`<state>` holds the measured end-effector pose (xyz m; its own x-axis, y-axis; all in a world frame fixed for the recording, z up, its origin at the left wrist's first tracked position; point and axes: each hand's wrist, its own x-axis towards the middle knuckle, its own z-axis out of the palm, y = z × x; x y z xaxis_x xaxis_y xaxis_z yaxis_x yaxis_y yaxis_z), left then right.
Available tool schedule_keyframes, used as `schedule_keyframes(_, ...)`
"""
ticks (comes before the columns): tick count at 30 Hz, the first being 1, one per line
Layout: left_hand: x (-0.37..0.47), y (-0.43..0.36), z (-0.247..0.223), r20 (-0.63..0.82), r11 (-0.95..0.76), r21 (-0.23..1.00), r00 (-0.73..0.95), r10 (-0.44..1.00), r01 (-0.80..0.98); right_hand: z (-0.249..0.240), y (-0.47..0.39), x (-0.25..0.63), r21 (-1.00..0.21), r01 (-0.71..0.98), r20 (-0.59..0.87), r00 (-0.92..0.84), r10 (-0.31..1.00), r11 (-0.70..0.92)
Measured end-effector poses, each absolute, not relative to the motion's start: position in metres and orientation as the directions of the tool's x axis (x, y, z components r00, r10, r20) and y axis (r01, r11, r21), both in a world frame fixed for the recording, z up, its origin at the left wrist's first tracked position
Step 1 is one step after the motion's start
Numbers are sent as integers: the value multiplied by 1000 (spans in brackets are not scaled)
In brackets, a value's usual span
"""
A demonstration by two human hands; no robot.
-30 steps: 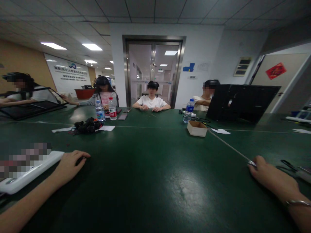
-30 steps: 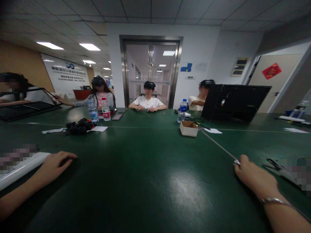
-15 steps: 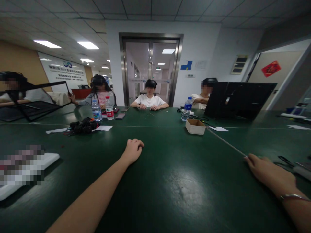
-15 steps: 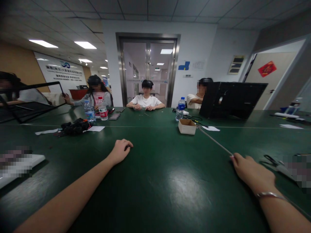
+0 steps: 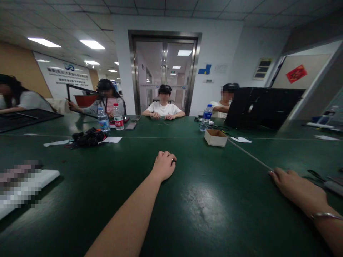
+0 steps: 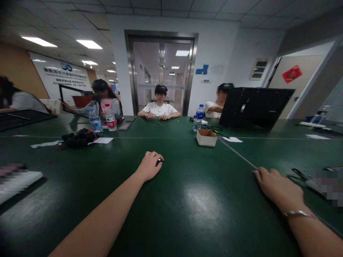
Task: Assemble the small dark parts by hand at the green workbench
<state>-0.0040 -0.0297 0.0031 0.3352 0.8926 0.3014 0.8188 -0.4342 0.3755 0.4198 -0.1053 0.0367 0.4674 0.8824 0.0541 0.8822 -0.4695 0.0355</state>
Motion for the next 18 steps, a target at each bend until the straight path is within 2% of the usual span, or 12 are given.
schedule_keyframes(4, -3, -31, 6, 301, -403, 331, 309, 902, 853, 32, -104, 424, -3, 892, 73, 452, 889, -453)
schedule_keyframes(8, -3, -33, 10, 277, -345, 352, 255, 926, 870, 28, -103, 431, -13, 905, 114, 424, 898, -425)
schedule_keyframes(14, -8, -33, 10, 246, -312, 392, 228, 942, 866, 30, -105, 432, -21, 893, 84, 451, 889, -450)
schedule_keyframes(18, -9, -30, 8, 249, -318, 403, 232, 940, 858, 29, -103, 438, -95, 885, 37, 460, 887, -455)
